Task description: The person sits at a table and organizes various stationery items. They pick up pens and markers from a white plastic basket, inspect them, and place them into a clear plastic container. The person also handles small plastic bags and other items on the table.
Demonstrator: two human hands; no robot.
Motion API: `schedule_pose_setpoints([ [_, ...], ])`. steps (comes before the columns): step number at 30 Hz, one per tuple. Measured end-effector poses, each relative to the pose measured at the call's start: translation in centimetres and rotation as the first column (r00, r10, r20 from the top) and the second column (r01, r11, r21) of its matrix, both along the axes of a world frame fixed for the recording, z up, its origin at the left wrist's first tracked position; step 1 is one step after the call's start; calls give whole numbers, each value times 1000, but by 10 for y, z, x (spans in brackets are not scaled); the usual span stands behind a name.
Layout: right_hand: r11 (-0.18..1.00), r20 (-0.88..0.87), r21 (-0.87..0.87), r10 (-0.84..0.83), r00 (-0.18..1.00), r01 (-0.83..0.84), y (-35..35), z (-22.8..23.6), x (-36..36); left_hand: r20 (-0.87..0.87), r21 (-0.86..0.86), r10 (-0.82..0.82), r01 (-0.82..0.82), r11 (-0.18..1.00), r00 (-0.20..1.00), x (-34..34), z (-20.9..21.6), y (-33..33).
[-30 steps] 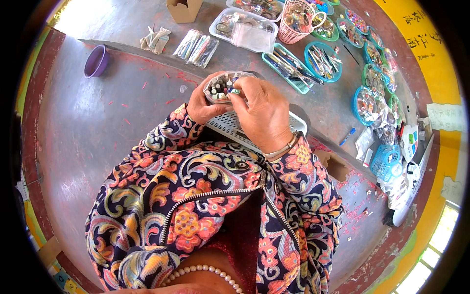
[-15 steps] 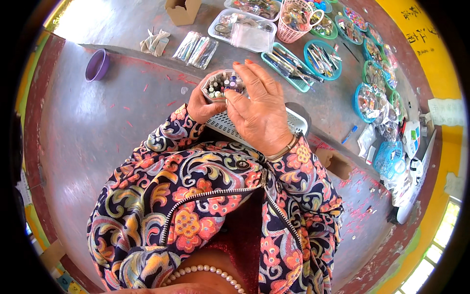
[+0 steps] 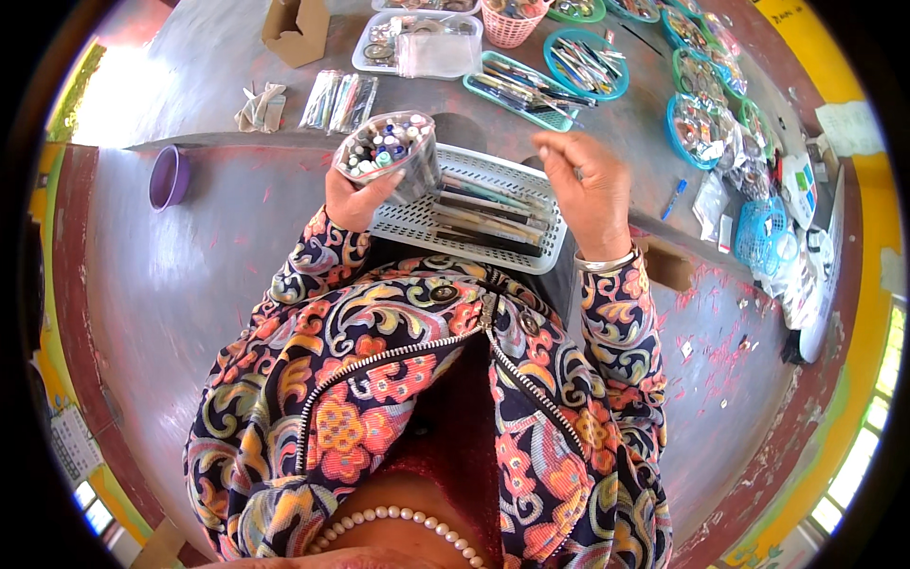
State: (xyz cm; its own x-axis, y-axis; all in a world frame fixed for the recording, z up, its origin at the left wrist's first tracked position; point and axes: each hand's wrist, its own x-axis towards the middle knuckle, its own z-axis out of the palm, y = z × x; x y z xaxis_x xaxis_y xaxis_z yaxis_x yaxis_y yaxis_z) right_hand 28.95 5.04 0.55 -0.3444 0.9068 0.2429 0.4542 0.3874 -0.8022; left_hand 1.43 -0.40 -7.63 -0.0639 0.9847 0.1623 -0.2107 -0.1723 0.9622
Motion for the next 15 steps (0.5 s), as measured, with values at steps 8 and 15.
schedule_pose_setpoints([
  [8, 965, 548, 125, 126, 827, -230, -42, -47, 8, -52, -17, -5, 4, 1000, 999, -1, 9, -1],
  [15, 972, 518, 153, 76, 852, -180, -41, -55, 9, -55, -26, 4, -6, 1000, 998, 0, 12, -1],
])
